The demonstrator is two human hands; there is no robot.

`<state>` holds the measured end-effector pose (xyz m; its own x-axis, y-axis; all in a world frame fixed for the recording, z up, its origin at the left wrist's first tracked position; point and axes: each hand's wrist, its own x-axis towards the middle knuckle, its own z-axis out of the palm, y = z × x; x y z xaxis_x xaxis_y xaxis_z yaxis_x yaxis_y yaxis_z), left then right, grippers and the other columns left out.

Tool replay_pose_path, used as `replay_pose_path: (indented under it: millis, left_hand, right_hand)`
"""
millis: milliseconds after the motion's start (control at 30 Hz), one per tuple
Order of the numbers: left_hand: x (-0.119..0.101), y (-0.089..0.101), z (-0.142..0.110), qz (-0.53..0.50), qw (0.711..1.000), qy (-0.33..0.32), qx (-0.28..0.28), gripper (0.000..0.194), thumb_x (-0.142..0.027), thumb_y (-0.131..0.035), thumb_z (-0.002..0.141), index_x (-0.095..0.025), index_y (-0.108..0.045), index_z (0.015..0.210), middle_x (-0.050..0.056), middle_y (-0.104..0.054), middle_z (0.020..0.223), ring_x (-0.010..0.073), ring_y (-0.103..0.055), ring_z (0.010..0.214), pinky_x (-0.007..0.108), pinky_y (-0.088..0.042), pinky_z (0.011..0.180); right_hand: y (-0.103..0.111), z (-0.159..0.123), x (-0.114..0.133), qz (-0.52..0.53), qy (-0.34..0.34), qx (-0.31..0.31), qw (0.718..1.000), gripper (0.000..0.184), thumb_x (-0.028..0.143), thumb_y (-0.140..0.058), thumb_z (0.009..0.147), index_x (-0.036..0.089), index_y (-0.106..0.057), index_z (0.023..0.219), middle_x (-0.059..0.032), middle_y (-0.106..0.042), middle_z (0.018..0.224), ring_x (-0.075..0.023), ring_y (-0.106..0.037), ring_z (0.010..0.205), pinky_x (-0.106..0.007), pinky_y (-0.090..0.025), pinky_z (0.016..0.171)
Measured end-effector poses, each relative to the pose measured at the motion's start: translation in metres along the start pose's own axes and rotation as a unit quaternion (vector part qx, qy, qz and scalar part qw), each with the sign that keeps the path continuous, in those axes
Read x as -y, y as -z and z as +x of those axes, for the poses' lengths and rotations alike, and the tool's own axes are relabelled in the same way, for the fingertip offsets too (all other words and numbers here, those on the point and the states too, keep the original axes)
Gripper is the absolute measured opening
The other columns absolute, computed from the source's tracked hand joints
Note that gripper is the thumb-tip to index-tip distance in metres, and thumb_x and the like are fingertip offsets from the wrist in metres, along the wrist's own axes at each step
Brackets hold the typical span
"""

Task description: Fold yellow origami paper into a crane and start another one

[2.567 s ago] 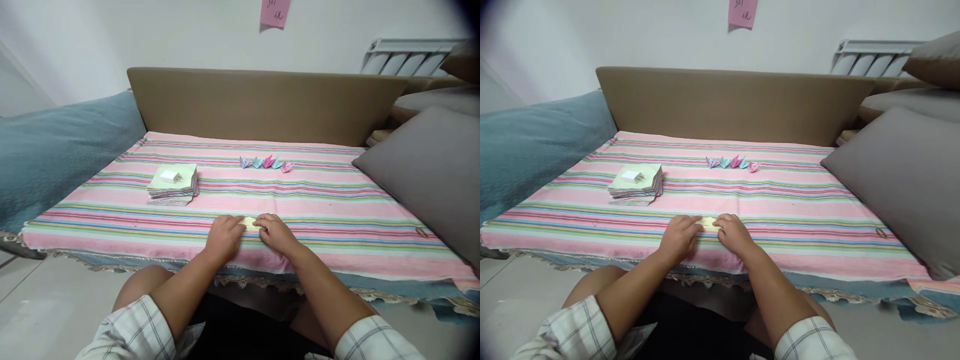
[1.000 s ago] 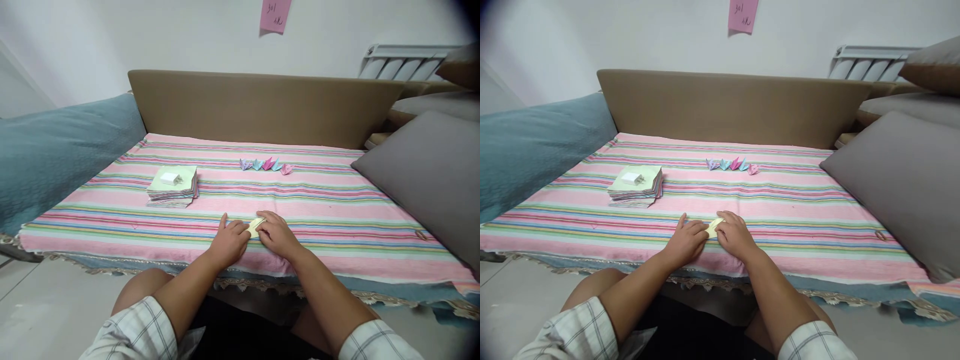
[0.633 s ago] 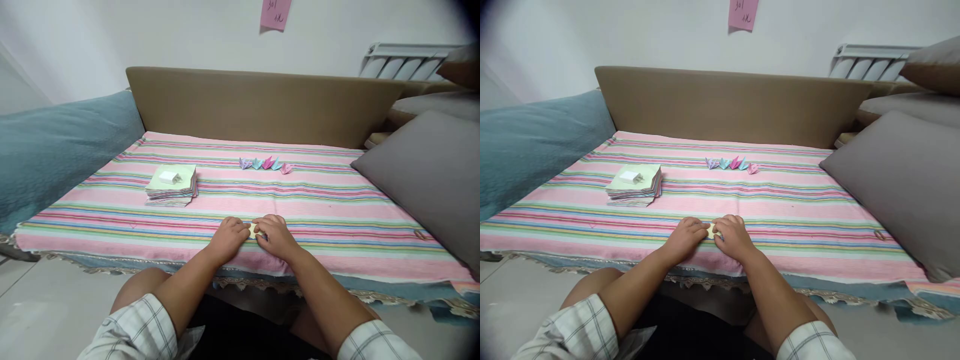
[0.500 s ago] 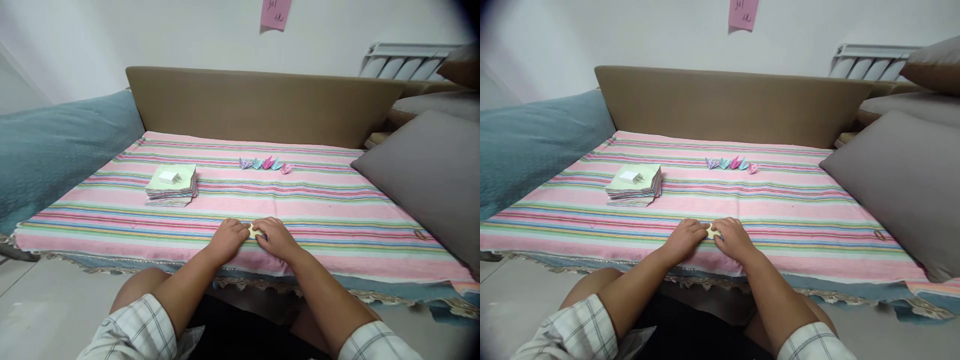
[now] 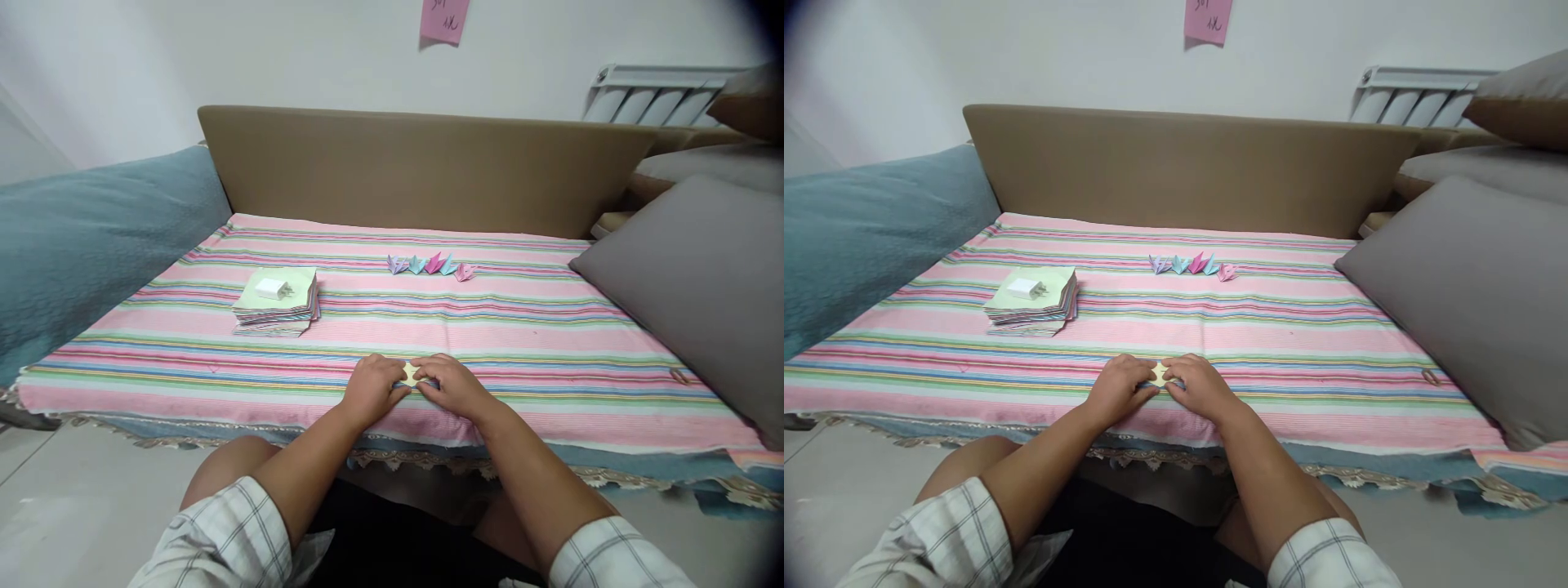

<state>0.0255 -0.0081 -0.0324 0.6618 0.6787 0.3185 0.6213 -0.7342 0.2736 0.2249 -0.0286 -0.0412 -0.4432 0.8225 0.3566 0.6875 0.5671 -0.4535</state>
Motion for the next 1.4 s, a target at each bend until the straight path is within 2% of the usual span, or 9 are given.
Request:
replay_pose_path:
  millis: [300,567,867,1100,1400]
  left_hand:
    - [-0.001,-0.002,0.003,0.009,1.000,0.025,-0.003,0.015,-0.034,-0.057,0.083,-0.021,-0.064,0.082,0.003,-0.068,0.103,0.0195,-0.058,0.092,0.036,-0.041,0.085]
    - [-0.001,-0.005,0.004,0.007,0.999,0.037,-0.018,0.014,-0.031,-0.055,0.084,-0.021,-0.064,0.081,0.002,-0.068,0.100,0.0197,-0.058,0.091,0.036,-0.041,0.084]
    - [-0.006,-0.005,0.008,-0.007,0.996,0.081,-0.027,0.018,-0.030,-0.052,0.084,-0.021,-0.064,0.073,0.001,-0.069,0.097,0.0186,-0.058,0.089,0.034,-0.040,0.082]
    - [-0.008,-0.006,0.010,0.011,0.994,0.105,-0.023,0.022,-0.029,-0.052,0.082,-0.020,-0.059,0.063,0.002,-0.069,0.085,0.0185,-0.058,0.083,0.033,-0.040,0.079]
    - [-0.008,-0.009,0.010,0.027,0.993,0.110,-0.027,0.020,-0.029,-0.054,0.080,-0.020,-0.058,0.062,0.003,-0.068,0.082,0.0199,-0.056,0.082,0.033,-0.039,0.076]
  right_hand:
    - [0.002,-0.002,0.003,0.019,-0.003,-0.011,1.000,0.010,0.018,-0.053,0.080,0.021,-0.060,0.074,-0.0077,-0.066,0.104,-0.0199,-0.057,0.102,-0.036,-0.042,0.086]
    - [-0.001,-0.004,0.003,0.012,-0.048,-0.036,0.998,0.009,0.020,-0.055,0.078,0.020,-0.062,0.073,-0.0107,-0.057,0.119,-0.0232,-0.048,0.111,-0.040,-0.040,0.091]
    - [-0.011,-0.001,-0.001,0.048,-0.107,-0.059,0.991,0.014,0.023,-0.054,0.080,0.021,-0.060,0.068,-0.0078,-0.059,0.114,-0.0226,-0.050,0.108,-0.041,-0.039,0.091]
    - [-0.014,0.002,0.001,0.046,-0.123,-0.063,0.989,0.014,0.021,-0.054,0.078,0.020,-0.058,0.064,-0.0083,-0.059,0.113,-0.0232,-0.050,0.106,-0.042,-0.039,0.091]
    - [-0.017,0.002,0.004,0.049,-0.140,-0.074,0.986,0.009,0.019,-0.055,0.074,0.021,-0.056,0.064,-0.0090,-0.057,0.114,-0.0242,-0.048,0.107,-0.043,-0.040,0.090]
